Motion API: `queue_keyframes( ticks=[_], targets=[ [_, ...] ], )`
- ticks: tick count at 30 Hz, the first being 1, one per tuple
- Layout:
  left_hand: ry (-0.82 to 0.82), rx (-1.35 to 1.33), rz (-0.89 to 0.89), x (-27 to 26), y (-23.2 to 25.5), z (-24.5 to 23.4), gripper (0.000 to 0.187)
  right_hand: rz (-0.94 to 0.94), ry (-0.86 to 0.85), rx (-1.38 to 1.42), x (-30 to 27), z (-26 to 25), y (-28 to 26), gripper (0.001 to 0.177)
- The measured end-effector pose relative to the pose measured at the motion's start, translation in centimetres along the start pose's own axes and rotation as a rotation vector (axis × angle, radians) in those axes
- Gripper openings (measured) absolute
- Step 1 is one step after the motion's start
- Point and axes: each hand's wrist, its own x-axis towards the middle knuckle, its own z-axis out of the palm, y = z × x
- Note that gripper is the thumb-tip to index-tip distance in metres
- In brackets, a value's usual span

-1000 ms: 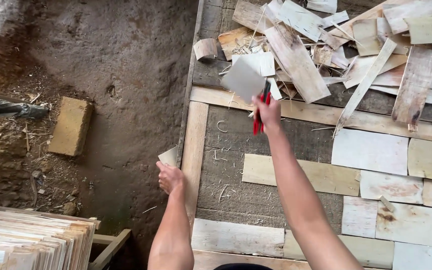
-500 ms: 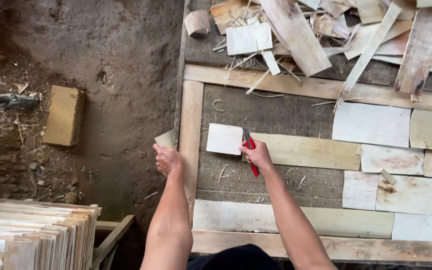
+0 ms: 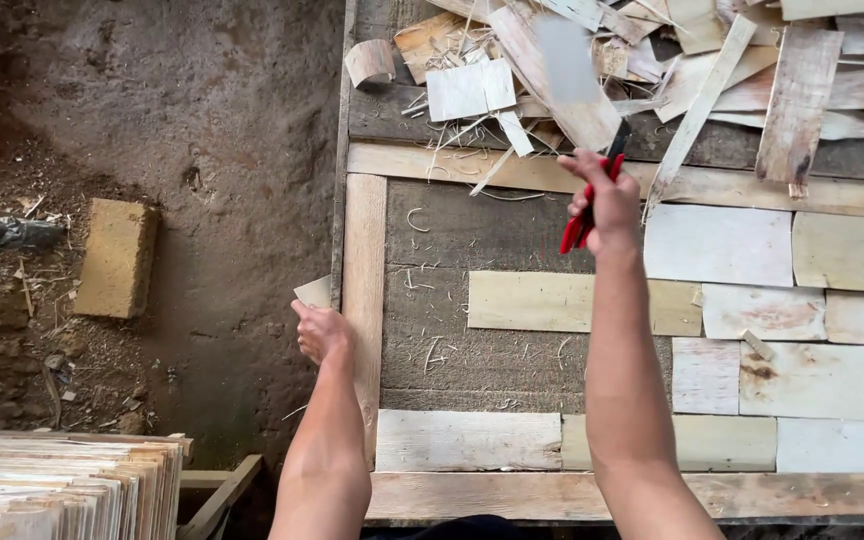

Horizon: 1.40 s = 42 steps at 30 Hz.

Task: The person uses a red utility knife to cut small rectangular wooden pieces on a workbench. They repeatedly pick up pieces, score them, and break them apart, then place the cut pieces into a growing mosaic pattern on the bench surface.

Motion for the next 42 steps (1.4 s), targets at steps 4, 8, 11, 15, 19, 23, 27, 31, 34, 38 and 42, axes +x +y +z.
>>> queue_keyframes(
  ticks=[4, 8, 11, 15, 19, 23, 27, 31, 34, 38, 42],
  targets=[
    [-0.007, -0.001, 0.006, 0.8, -0.9, 0.8, 0.025, 0.007, -0.017, -0.024, -4.8, -2.4, 3.2, 0.025],
    [0.001, -0.039, 0.02, 0.1, -0.6, -0.2, 0.03, 0.208, -0.033, -0.232, -11.6, -6.9, 14.6, 0.02],
    [0.017, -0.116, 0.047, -0.3, -0.1, -1.0, 0.037, 0.425, -0.017, -0.285, -18.4, -8.8, 20.3, 0.021],
    [0.064, -0.359, 0.065, 2.1, -3.2, 2.5, 0.033, 0.579, -0.047, -0.339, -27.7, -8.5, 20.5, 0.009],
    [-0.023, -0.889, 0.051, 2.9, -5.1, -2.9, 0.052, 0.61, -0.147, -0.285, -33.1, -9.4, 22.2, 0.007],
    [0.183, -1.15, 0.225, 5.5, -8.7, -6.0, 0.018, 0.527, -0.135, -0.307, -34.5, -8.7, 22.8, 0.009],
    [0.103, -1.179, 0.298, 2.1, -8.2, -11.5, 0.037, 0.327, -0.037, -0.283, -31.6, -7.3, 24.1, 0.016],
    [0.001, -1.299, 0.267, -1.1, -6.2, -16.6, 0.027, 0.24, -0.032, -0.145, -30.3, -3.9, 20.8, 0.017],
    [-0.191, -1.318, 0.281, -5.2, -4.6, -21.4, 0.021, 0.171, -0.039, -0.088, -31.2, -1.6, 17.0, 0.018],
    [-0.647, -1.356, 0.219, -6.1, -4.3, -19.4, 0.014, 0.07, -0.112, 0.074, -31.2, 0.2, 13.3, 0.038],
    [-0.891, -1.407, 0.291, -9.8, -4.3, -19.6, 0.018, 0.04, -0.178, 0.138, -31.4, -0.3, 12.3, 0.048]
  ],
)
